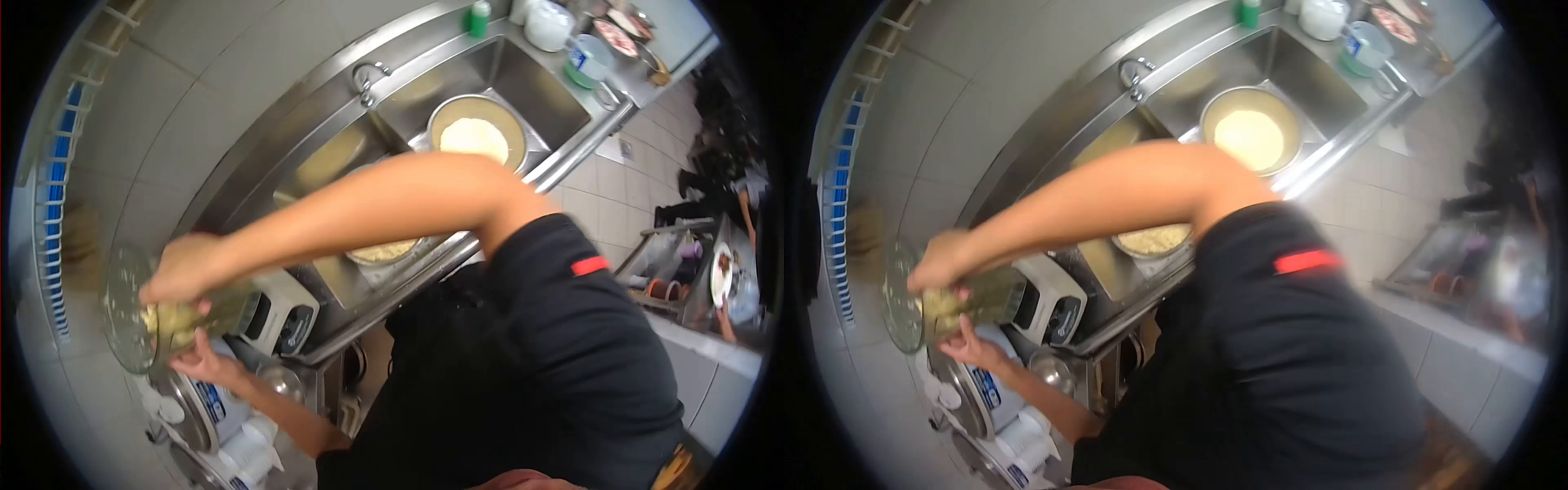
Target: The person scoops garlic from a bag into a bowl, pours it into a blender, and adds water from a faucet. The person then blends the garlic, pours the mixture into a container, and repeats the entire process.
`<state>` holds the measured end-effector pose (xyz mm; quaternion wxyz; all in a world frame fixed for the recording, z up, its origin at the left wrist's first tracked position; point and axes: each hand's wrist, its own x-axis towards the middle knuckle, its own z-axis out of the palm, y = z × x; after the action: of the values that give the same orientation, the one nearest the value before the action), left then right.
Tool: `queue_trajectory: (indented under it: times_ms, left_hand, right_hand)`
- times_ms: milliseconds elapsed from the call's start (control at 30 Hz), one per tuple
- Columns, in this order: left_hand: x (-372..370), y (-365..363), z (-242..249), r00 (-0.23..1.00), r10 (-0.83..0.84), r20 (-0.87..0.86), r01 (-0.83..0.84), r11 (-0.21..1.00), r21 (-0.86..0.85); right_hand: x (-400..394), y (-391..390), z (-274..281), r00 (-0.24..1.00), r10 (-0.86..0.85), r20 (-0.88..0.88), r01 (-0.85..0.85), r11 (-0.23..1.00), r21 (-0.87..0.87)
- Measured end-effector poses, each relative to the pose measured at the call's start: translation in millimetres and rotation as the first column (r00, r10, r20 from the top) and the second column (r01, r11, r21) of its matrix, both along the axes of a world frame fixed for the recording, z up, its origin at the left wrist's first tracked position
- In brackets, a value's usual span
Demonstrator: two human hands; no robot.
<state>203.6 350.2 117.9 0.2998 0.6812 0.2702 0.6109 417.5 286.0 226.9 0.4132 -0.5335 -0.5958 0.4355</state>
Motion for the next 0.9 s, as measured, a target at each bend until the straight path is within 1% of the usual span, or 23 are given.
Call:
queue_trajectory:
  times_ms: [33,67,100,133,200,233,267,300,367,400,433,467,500,533,567,600,633,667,700,767,833,867,900]
  left_hand:
    - [33,-25,14,1.000,0.010,-0.004,-0.009,0.999,0.033]
    - [59,-47,19,1.000,-0.001,0.025,0.002,0.999,-0.038]
    - [80,-60,19,0.997,-0.068,-0.020,0.069,0.997,0.025]
    - [106,-85,21,0.992,-0.124,-0.018,0.123,0.989,-0.082]
    - [142,-107,-7,0.965,-0.252,0.077,0.261,0.955,-0.144]
    - [164,-122,-18,0.918,-0.384,0.098,0.396,0.906,-0.153]
    - [181,-128,-47,0.862,-0.423,0.279,0.483,0.853,-0.200]
    - [189,-126,-82,0.815,-0.485,0.318,0.573,0.755,-0.318]
    - [260,-125,-125,0.787,-0.535,0.307,0.616,0.685,-0.389]
    - [290,-122,-133,0.776,-0.621,0.112,0.591,0.652,-0.476]
    - [325,-117,-162,0.743,-0.649,0.166,0.633,0.599,-0.490]
    - [355,-105,-189,0.739,-0.659,-0.136,0.511,0.681,-0.524]
    - [383,-98,-208,0.747,-0.663,-0.053,0.495,0.607,-0.622]
    - [404,-91,-228,0.787,-0.591,-0.176,0.411,0.716,-0.564]
    - [425,-76,-246,0.776,-0.398,-0.489,0.314,0.917,-0.248]
    - [446,-64,-255,0.734,-0.346,-0.584,0.254,0.938,-0.237]
    - [464,-46,-251,0.688,-0.469,-0.553,0.229,0.864,-0.448]
    - [479,-32,-251,0.669,-0.520,-0.531,0.199,0.814,-0.546]
    - [494,-26,-256,0.737,-0.366,-0.568,0.187,0.918,-0.349]
    - [561,31,-312,0.679,-0.420,-0.602,0.113,0.870,-0.480]
    - [573,32,-307,0.730,-0.432,-0.530,0.070,0.818,-0.571]
    - [575,29,-302,0.784,-0.425,-0.451,0.051,0.769,-0.637]
    - [573,27,-299,0.785,-0.422,-0.454,0.041,0.767,-0.641]
  right_hand:
    - [27,-14,-1,0.998,0.020,-0.067,-0.019,1.000,0.012]
    - [48,-28,-4,0.983,0.013,-0.186,-0.015,1.000,-0.014]
    - [74,-55,-5,0.945,-0.014,-0.326,0.004,0.999,-0.032]
    - [96,-72,-11,0.892,-0.054,-0.449,0.015,0.996,-0.090]
    - [146,-115,-30,0.860,-0.135,-0.492,0.060,0.984,-0.166]
    - [175,-136,-42,0.861,-0.188,-0.472,0.071,0.965,-0.254]
    - [195,-167,-35,0.829,-0.291,-0.478,0.136,0.933,-0.332]
    - [221,-188,-48,0.843,-0.330,-0.426,0.193,0.923,-0.332]
    - [277,-226,-83,0.858,-0.408,-0.312,0.264,0.871,-0.414]
    - [300,-242,-98,0.863,-0.457,-0.214,0.323,0.827,-0.461]
    - [322,-253,-117,0.865,-0.485,-0.131,0.386,0.807,-0.447]
    - [338,-262,-140,0.803,-0.586,-0.108,0.471,0.735,-0.488]
    - [353,-268,-157,0.819,-0.573,0.025,0.502,0.695,-0.515]
    - [374,-277,-190,0.824,-0.564,0.046,0.500,0.688,-0.525]
    - [394,-290,-217,0.828,-0.519,0.214,0.554,0.696,-0.457]
    - [424,-296,-240,0.873,-0.424,0.242,0.486,0.711,-0.509]
    - [444,-296,-256,0.905,-0.327,0.273,0.426,0.710,-0.560]
    - [446,-296,-268,0.887,-0.391,0.245,0.461,0.727,-0.509]
    - [448,-297,-281,0.859,-0.464,0.215,0.509,0.729,-0.458]
    - [480,-283,-316,0.838,-0.491,0.239,0.540,0.685,-0.489]
    - [493,-261,-318,0.897,-0.293,0.330,0.441,0.620,-0.649]
    - [497,-257,-324,0.901,-0.287,0.327,0.435,0.618,-0.655]
    - [499,-252,-330,0.932,-0.277,0.234,0.361,0.651,-0.668]
